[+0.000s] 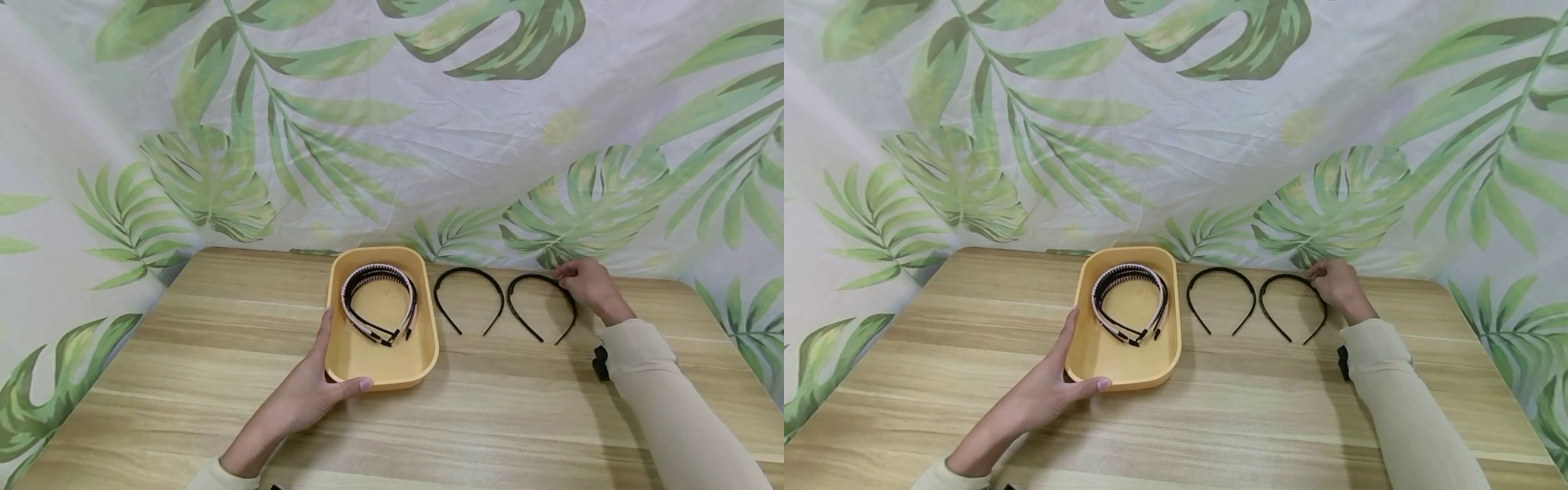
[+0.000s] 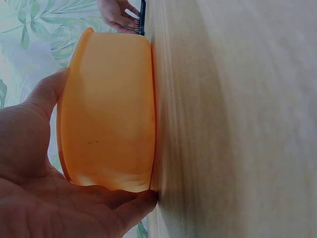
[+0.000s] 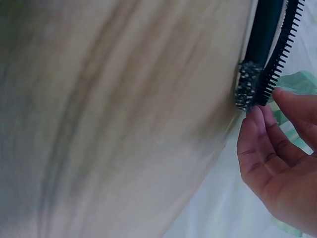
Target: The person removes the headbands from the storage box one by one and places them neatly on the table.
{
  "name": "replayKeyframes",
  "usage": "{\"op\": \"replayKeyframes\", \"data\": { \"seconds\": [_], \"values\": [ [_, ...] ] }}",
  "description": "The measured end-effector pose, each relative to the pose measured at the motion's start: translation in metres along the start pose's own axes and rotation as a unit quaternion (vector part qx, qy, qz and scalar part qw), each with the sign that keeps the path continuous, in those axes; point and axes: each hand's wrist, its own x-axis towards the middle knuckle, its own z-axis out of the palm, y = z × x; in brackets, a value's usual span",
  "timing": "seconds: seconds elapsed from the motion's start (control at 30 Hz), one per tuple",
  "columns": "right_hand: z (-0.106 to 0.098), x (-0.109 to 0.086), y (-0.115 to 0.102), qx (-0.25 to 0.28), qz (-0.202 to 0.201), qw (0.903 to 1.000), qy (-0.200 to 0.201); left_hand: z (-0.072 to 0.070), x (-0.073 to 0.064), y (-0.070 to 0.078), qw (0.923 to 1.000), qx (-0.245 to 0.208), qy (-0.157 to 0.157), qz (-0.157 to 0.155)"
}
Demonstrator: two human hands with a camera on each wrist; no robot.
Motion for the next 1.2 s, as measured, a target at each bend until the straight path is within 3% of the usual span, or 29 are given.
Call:
{"op": "replayKeyframes", "data": {
  "seconds": [0.43, 0.7, 1.2],
  "values": [
    [-0.001, -0.013, -0.013, -0.038, -0.031, 0.9986, 0.020, 0.001, -0.001, 0.000, 0.9999, 0.010, -0.004, -0.004],
    [0.004, -0.023, -0.025, -0.041, -0.065, 0.9960, 0.045, 0.000, 0.001, -0.001, 0.9998, 0.007, -0.007, 0.015],
    [0.016, -0.041, -0.068, -0.034, -0.125, 0.9889, 0.072, -0.001, 0.003, 0.001, 0.9996, 0.016, -0.007, 0.021]
  ]
}}
